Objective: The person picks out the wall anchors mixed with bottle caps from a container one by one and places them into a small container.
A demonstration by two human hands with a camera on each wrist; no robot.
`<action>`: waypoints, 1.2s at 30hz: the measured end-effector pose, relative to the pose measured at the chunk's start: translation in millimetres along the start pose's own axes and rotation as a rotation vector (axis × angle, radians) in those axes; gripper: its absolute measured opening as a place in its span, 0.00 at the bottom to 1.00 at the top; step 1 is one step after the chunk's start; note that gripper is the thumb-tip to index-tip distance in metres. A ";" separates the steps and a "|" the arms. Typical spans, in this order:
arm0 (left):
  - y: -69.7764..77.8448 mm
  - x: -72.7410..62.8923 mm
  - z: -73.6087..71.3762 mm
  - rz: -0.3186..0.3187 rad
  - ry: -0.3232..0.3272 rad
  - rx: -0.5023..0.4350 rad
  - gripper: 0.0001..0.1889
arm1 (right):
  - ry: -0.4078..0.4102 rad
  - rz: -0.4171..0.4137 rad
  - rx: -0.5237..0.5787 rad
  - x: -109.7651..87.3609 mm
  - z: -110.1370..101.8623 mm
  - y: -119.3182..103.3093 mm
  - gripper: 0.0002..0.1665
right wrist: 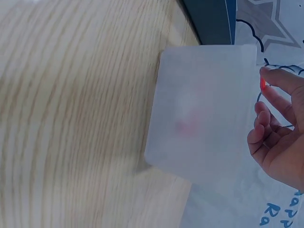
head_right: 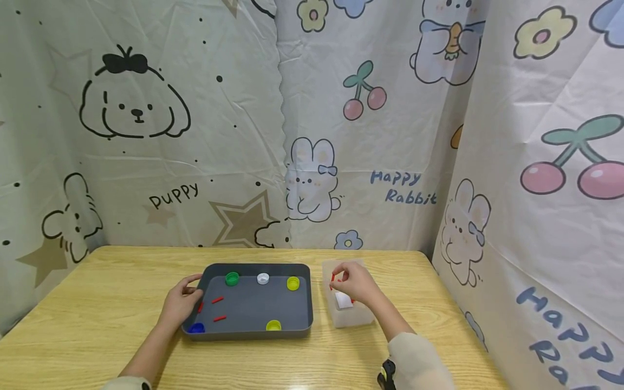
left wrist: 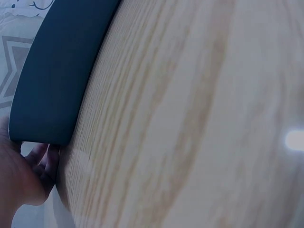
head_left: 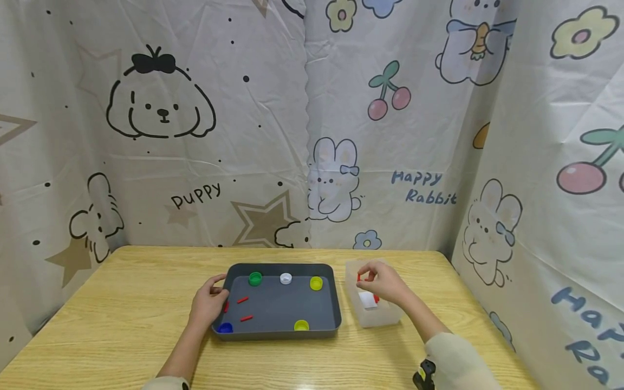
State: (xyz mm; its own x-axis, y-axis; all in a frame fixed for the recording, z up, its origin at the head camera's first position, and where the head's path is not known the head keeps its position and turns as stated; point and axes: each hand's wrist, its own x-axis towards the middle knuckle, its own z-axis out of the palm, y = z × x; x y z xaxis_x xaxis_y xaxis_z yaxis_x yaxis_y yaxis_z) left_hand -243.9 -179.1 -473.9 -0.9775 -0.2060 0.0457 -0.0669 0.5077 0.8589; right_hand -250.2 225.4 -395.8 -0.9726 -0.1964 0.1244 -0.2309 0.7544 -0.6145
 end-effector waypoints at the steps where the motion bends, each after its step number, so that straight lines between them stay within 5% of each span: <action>1: 0.0 -0.1 0.0 -0.001 0.002 0.002 0.24 | 0.003 0.006 -0.002 -0.7 -0.8 1.5 0.15; 36: 1.3 -1.3 -0.5 -0.001 -0.004 -0.009 0.24 | 0.013 0.057 -0.017 -7.4 -6.6 20.6 0.17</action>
State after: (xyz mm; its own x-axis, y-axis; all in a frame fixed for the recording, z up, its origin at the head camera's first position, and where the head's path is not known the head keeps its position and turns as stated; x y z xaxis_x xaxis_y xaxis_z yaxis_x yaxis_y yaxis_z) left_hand -242.6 -178.6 -472.6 -0.9782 -0.2031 0.0423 -0.0665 0.4999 0.8635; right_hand -247.9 246.5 -404.2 -0.9844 -0.1448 0.0995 -0.1753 0.7746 -0.6077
